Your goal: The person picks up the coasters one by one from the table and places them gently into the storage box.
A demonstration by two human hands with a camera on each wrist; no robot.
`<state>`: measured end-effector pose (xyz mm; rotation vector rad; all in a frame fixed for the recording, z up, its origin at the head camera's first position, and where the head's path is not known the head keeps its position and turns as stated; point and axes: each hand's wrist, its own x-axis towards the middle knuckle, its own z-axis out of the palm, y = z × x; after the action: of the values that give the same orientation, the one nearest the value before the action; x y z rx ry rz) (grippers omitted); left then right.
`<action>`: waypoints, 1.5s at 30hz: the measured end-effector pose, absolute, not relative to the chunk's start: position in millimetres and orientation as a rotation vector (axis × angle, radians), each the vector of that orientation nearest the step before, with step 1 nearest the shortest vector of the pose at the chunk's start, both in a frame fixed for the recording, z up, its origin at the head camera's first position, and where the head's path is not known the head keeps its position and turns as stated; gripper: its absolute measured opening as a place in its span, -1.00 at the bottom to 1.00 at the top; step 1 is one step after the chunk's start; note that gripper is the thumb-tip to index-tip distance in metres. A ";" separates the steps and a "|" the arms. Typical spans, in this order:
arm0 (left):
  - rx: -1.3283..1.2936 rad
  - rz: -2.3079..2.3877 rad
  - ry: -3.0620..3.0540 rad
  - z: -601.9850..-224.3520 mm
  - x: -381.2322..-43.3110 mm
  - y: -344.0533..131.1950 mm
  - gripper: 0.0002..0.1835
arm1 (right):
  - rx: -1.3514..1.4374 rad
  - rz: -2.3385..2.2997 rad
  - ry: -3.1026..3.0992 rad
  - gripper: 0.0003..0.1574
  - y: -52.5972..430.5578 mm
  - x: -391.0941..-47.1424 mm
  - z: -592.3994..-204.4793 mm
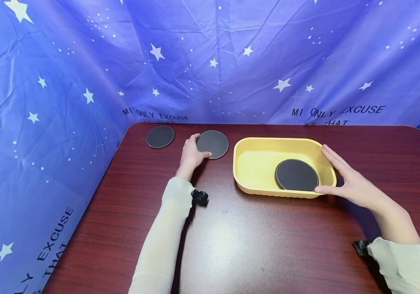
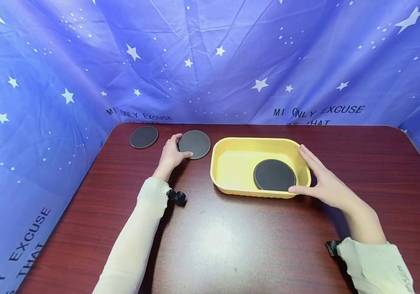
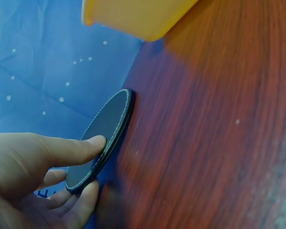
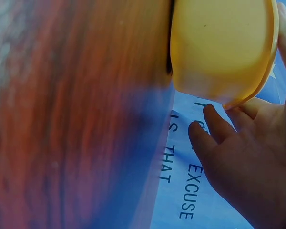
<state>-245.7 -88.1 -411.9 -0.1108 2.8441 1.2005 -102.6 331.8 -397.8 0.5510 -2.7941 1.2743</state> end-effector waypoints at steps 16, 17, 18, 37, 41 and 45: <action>-0.116 1.831 2.478 -408.0 -238.0 -94.5 -0.40 | 0.560 1.265 -2.788 0.32 332.4 -102.3 -399.2; -0.120 1.852 2.458 -407.0 -237.6 -94.4 -0.40 | 0.558 1.265 -2.788 0.32 332.5 -102.3 -399.3; -0.122 1.870 2.440 -406.3 -237.3 -94.4 -0.40 | 0.556 1.264 -2.789 0.32 332.6 -102.3 -399.3; -0.103 2.133 2.200 -390.6 -230.0 -91.7 -0.38 | 0.549 1.268 -2.793 0.32 332.3 -101.9 -399.0; -0.070 2.143 2.201 -385.1 -227.8 -90.3 -0.39 | 0.551 1.272 -2.788 0.32 332.4 -102.2 -399.0; -0.046 2.158 2.185 -380.0 -226.3 -88.9 -0.40 | 0.548 1.278 -2.790 0.32 332.4 -102.3 -398.9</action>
<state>-226.3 -88.9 -380.0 -0.0464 2.1851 2.1585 -102.3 332.4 -398.9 0.5480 -2.7899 1.2775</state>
